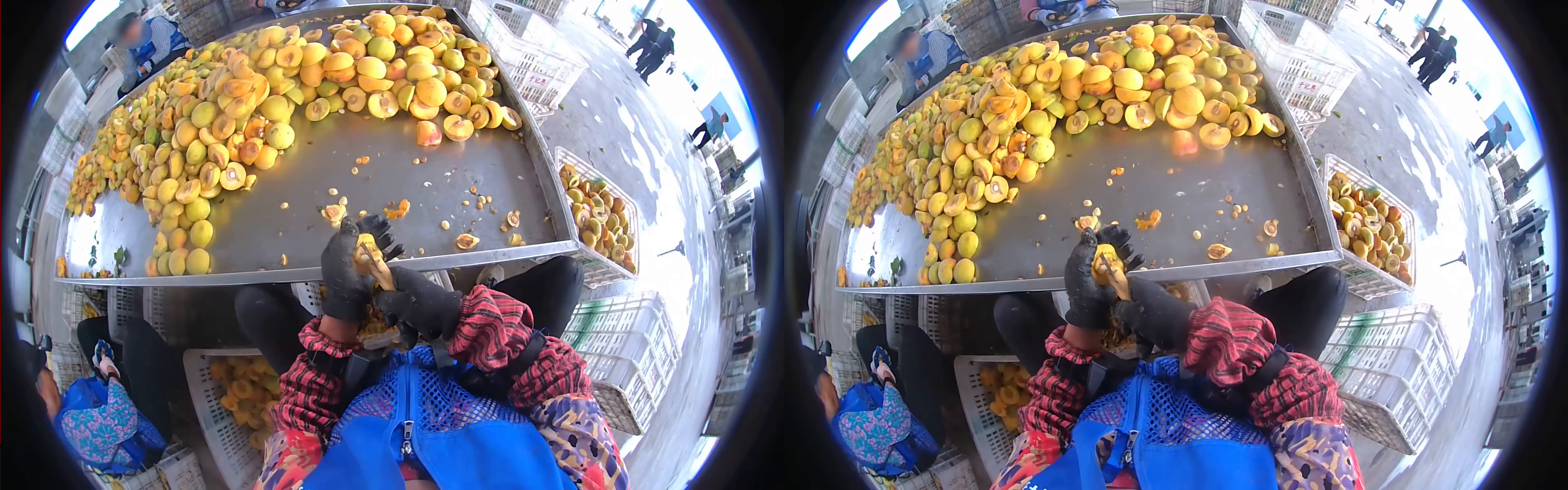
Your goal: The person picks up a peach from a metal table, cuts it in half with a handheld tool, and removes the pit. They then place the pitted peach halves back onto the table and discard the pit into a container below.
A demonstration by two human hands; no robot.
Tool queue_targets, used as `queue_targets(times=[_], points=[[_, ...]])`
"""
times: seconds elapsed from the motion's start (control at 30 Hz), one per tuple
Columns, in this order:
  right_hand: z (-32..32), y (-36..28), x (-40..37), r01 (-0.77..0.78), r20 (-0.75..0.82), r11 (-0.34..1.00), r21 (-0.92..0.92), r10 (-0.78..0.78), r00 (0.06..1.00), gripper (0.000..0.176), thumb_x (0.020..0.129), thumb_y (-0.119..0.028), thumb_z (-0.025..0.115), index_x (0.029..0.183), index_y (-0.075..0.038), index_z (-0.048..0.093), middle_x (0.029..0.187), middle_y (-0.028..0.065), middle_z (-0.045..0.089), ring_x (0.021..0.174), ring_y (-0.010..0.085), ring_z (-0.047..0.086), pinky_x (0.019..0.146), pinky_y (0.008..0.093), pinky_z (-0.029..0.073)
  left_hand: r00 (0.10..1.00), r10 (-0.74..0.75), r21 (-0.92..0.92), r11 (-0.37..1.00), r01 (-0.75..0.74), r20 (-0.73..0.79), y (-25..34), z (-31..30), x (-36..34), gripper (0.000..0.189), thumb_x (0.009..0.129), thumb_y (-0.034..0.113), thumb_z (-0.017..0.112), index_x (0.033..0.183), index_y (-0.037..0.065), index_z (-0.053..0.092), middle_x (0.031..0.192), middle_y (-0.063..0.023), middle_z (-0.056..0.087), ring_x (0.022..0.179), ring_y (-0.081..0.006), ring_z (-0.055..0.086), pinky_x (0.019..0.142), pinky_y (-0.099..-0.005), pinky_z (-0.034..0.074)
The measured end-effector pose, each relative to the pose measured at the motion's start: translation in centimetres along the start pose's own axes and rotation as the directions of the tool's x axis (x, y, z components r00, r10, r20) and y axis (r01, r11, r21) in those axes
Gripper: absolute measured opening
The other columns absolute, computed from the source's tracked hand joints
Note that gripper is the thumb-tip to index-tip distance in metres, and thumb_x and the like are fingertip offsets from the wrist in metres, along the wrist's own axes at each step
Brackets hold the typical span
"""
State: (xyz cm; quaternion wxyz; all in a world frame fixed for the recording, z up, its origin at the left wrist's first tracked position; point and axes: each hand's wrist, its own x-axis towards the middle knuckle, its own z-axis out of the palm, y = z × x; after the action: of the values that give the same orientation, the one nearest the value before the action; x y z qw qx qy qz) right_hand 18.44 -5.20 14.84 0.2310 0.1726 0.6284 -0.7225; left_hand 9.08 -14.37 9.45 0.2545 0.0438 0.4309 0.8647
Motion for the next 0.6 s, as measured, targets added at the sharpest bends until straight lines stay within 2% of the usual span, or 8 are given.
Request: queue_targets(times=[0.07,0.13,0.2,0.23,0.33,0.4,0.5,0.6], points=[[0.2,0.9,0.7,0.103,-0.025,0.987,-0.126,-0.107,0.994,0.029,0.086,-0.013,0.048,0.112,-0.001,0.047,0.074,0.0087,0.055,0.047,0.0159,0.056,0.038,0.0281,0.044,0.963,0.253,0.388,0.882,-0.267,0.089,-3.2,-4.7,1.4,0.035,0.097,0.022,0.039,0.102,-0.005,0.06,0.091,-0.0105,0.064,0.077,-0.0176,0.063,0.07,-0.0282,0.052],[0.3,2.3,1.6,0.3,-0.053,0.857,-0.42,-0.353,0.934,0.028,0.086,-0.013,0.049,0.111,-0.001,0.047,0.074,0.0091,0.055,0.047,0.0162,0.056,0.038,0.0283,0.044,0.965,0.249,0.395,0.88,-0.262,0.084,-3.9,-5.5,1.8,0.034,0.096,0.021,0.04,0.101,-0.005,0.061,0.093,-0.0117,0.065,0.081,-0.0198,0.064,0.073,-0.0293,0.053],[0.1,4.4,2.4,0.393,-0.067,0.647,-0.653,-0.566,0.822,0.028,0.085,-0.012,0.049,0.111,-0.001,0.047,0.074,0.0092,0.055,0.049,0.0159,0.056,0.038,0.0283,0.045,1.0,-0.017,0.022,1.0,0.018,-0.019,-1.7,-2.6,0.6,0.033,0.095,0.02,0.041,0.101,-0.005,0.061,0.093,-0.0124,0.065,0.082,-0.0199,0.065,0.074,-0.0297,0.053],[-0.1,4.9,2.6,0.408,-0.054,0.524,-0.747,-0.66,0.749,0.029,0.085,-0.012,0.049,0.111,-0.001,0.047,0.074,0.0091,0.055,0.05,0.0156,0.056,0.039,0.0283,0.045,0.998,0.054,0.149,0.987,-0.058,0.031,-0.9,-1.6,0.2,0.032,0.095,0.02,0.042,0.101,-0.005,0.061,0.092,-0.0127,0.066,0.082,-0.0201,0.065,0.074,-0.0302,0.053],[-0.1,-0.6,-1.1,-0.036,-0.054,0.95,-0.31,0.02,0.998,0.032,0.085,-0.013,0.051,0.114,-0.001,0.047,0.075,0.009,0.056,0.053,0.0149,0.056,0.04,0.0277,0.046,0.965,0.129,0.416,0.883,-0.216,0.227,0.3,-0.6,-0.3,0.03,0.093,0.019,0.045,0.101,-0.005,0.061,0.092,-0.014,0.066,0.082,-0.021,0.065,0.075,-0.0318,0.052],[-1.1,0.3,-0.8,-0.056,-0.038,0.94,-0.337,0.046,0.998,0.032,0.085,-0.014,0.052,0.114,-0.001,0.048,0.075,0.0089,0.056,0.054,0.0143,0.056,0.04,0.0276,0.046,0.93,0.032,0.483,0.848,-0.22,0.367,0.5,-1.5,0.6,0.03,0.092,0.019,0.046,0.102,-0.004,0.062,0.092,-0.0152,0.066,0.083,-0.0215,0.065,0.078,-0.033,0.052],[-2.8,3.3,1.1,-0.028,0.053,0.963,-0.267,0.044,0.998,0.033,0.086,-0.013,0.052,0.116,-0.002,0.043,0.075,0.0104,0.055,0.047,0.0164,0.055,0.036,0.0283,0.045,0.791,0.054,0.68,0.478,-0.556,0.61,1.1,-2.3,1.5,0.038,0.096,0.021,0.034,0.102,-0.003,0.063,0.097,-0.011,0.066,0.086,-0.0204,0.064,0.081,-0.0332,0.05],[-3.0,2.9,0.3,-0.058,0.102,0.992,-0.115,0.07,0.992,0.033,0.087,-0.013,0.052,0.116,-0.002,0.041,0.071,0.0096,0.054,0.04,0.0169,0.053,0.034,0.0281,0.044,0.849,0.024,0.658,0.62,-0.427,0.528,-0.8,-4.2,2.2,0.036,0.095,0.021,0.037,0.104,-0.004,0.062,0.098,-0.0132,0.066,0.09,-0.0215,0.063,0.082,-0.0344,0.05]])
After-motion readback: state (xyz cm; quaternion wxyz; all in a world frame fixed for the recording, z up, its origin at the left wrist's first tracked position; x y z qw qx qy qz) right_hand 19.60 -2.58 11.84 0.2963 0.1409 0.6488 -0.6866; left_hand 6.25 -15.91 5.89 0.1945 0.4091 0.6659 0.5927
